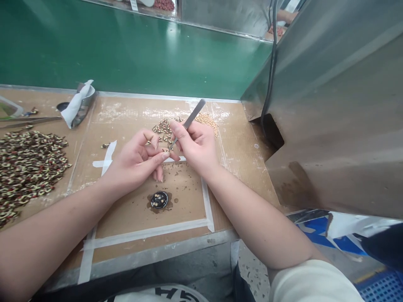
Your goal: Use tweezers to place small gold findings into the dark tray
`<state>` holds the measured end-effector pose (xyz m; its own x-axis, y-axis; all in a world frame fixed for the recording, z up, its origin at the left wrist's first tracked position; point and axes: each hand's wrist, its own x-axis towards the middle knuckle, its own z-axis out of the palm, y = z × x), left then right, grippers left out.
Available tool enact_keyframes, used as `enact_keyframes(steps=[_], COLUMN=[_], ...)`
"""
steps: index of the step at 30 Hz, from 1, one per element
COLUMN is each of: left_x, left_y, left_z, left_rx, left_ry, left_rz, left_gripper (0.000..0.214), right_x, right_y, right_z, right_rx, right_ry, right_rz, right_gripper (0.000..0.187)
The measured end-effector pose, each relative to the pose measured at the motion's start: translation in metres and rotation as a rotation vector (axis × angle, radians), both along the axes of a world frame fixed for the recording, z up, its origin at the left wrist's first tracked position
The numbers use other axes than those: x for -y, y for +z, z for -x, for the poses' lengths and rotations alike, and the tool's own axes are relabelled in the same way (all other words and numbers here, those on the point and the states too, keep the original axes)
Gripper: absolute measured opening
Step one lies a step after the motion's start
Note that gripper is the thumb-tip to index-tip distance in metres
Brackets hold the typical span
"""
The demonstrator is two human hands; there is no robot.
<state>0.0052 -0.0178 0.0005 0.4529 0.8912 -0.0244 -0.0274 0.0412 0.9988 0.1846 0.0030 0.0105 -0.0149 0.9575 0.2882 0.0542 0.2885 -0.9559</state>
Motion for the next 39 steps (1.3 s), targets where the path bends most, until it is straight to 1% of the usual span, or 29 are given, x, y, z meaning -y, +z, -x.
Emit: enact_keyframes(steps=[7, 14, 20, 22, 24, 27, 29, 31, 34, 36, 39], left_x=[0.002, 0.002, 0.002, 0.001, 0.0, -0.001, -0.002, -0.002, -0.006, -0.014, -0.035], left_y=[0.001, 0.002, 0.004, 0.006, 0.008, 0.008, 0.008, 0.008, 0.012, 0.016, 0.02], left_z=[0.001, 0.003, 0.006, 0.007, 0.008, 0.01, 0.011, 0.013, 0.02, 0.028, 0.041], left_rx=[-0.014, -0.021, -0.05, -0.051, -0.048, -0.056, -0.071, -0.089, -0.146, -0.237, -0.481], left_ry=[0.023, 0.029, -0.025, -0.037, -0.027, 0.021, 0.073, 0.142, 0.255, 0.314, 0.4], left_rz=[-0.06, -0.071, -0.033, -0.031, -0.045, -0.083, -0.123, -0.172, -0.233, -0.278, -0.392], left_gripper=[0.028, 0.028, 0.026, 0.026, 0.028, 0.029, 0.025, 0.024, 0.028, 0.03, 0.031], right_x=[0.003, 0.003, 0.002, -0.001, -0.005, -0.014, -0.02, -0.024, -0.03, -0.033, -0.038], right_y=[0.001, 0.001, -0.001, -0.005, -0.01, -0.014, -0.015, -0.016, -0.017, -0.018, -0.02], right_z=[0.002, 0.003, 0.003, 0.002, 0.001, 0.0, -0.001, -0.002, -0.004, -0.005, -0.007], right_rx=[-0.039, -0.079, -0.096, -0.14, -0.232, -0.373, -0.444, -0.501, -0.555, -0.57, -0.593], right_ry=[-0.01, 0.005, 0.028, 0.021, 0.004, -0.035, -0.07, -0.104, -0.141, -0.154, -0.18], right_rz=[-0.004, -0.025, 0.0, 0.025, 0.059, 0.103, 0.121, 0.145, 0.187, 0.197, 0.19], right_gripper=[0.051, 0.048, 0.045, 0.044, 0.044, 0.044, 0.043, 0.043, 0.043, 0.042, 0.041])
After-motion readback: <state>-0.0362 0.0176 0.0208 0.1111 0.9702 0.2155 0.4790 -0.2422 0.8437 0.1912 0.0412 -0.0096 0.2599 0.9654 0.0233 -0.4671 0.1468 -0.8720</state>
